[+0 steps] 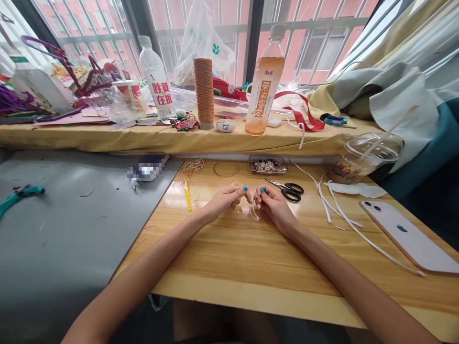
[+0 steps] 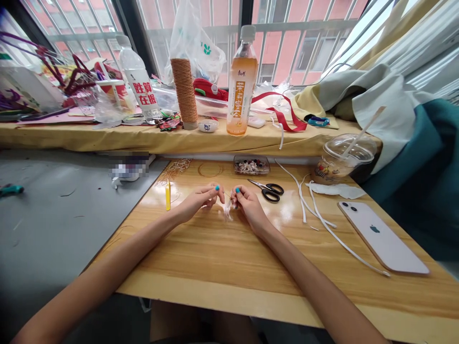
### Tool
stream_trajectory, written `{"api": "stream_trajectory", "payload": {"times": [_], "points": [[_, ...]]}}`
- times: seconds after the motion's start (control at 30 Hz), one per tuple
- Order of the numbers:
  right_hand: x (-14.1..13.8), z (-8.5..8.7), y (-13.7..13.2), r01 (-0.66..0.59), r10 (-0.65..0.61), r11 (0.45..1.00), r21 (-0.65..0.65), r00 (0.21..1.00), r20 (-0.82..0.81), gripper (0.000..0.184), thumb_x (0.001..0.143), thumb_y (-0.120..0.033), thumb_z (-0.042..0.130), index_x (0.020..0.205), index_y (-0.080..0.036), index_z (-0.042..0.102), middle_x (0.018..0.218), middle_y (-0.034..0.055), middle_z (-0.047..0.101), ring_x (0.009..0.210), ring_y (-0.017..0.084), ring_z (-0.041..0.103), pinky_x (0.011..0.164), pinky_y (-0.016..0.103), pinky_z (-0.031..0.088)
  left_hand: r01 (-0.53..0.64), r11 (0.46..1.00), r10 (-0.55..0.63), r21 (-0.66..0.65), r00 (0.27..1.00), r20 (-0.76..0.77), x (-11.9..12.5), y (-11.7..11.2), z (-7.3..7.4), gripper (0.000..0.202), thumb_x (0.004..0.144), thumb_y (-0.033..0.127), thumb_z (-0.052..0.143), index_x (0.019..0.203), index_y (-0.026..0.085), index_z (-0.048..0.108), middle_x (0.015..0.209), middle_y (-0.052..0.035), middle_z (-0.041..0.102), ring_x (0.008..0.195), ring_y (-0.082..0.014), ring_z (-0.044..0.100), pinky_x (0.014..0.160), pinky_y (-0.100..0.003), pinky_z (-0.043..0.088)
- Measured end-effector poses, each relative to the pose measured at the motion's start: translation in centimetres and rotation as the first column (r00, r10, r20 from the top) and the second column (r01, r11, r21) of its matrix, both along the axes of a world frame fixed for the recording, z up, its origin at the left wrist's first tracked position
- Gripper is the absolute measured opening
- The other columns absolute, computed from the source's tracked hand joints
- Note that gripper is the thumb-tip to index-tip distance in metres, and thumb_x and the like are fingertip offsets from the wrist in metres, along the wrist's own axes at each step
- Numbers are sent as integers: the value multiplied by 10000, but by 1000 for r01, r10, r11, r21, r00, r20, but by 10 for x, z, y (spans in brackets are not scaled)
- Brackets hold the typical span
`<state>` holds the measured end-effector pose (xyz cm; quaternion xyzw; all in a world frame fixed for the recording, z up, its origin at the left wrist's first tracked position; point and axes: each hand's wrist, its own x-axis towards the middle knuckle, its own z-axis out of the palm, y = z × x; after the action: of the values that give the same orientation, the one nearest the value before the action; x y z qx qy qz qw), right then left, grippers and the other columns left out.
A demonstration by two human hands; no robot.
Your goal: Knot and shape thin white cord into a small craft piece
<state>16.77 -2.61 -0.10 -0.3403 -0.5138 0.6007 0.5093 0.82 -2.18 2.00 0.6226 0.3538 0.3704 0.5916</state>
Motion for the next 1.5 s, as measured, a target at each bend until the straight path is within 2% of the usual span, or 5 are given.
{"api": "stream_trajectory", "payload": {"times": [0.37, 0.6, 1.0, 1.27, 1.5], "points": [[-1, -1, 1, -69, 68, 997, -25, 997, -39, 221, 695, -368, 580, 631, -195, 458, 575, -43, 401, 538, 94, 357, 521, 236, 273, 69, 989, -43, -134, 981, 191, 13, -1, -21, 268, 735, 399, 503, 684, 136, 504, 583, 15, 436, 433, -56, 351, 363, -157, 297], [-2, -3, 1, -96, 96, 995, -9, 995, 3, 212, 715, -370, 565, 652, -192, 468, 565, -45, 413, 536, 90, 355, 510, 227, 269, -195, 884, 317, 424, 918, -240, 16, -4, -20, 188, 777, 130, 364, 712, 144, 540, 543, 36, 437, 517, -70, 399, 500, -159, 302], [3, -13, 5, -110, 104, 992, 54, 989, 102, 211, 765, -361, 511, 655, -185, 479, 535, -56, 389, 517, 86, 330, 519, 234, 249, 1, 703, 397, 711, 829, -393, 17, -9, -25, 141, 737, 86, 410, 744, 156, 531, 732, -8, 589, 636, -109, 490, 581, -186, 344], [4, -7, 4, -85, 85, 996, 17, 996, 1, 174, 748, -302, 530, 638, -179, 477, 572, -36, 415, 527, 89, 345, 514, 229, 259, 34, 786, 242, 617, 902, -358, 11, -1, -25, 215, 774, 95, 371, 800, 154, 575, 694, -4, 575, 631, -101, 488, 598, -189, 359], [13, 13, 6, 44, -43, 999, -5, 956, -289, 98, 728, -202, 458, 635, -194, 430, 638, -27, 333, 573, 94, 359, 562, 220, 327, -312, 910, 333, 273, 942, -32, 9, 6, -15, 394, 799, 353, 458, 1161, 198, 460, 1052, -69, 535, 495, -47, 408, 467, -172, 323]]}}
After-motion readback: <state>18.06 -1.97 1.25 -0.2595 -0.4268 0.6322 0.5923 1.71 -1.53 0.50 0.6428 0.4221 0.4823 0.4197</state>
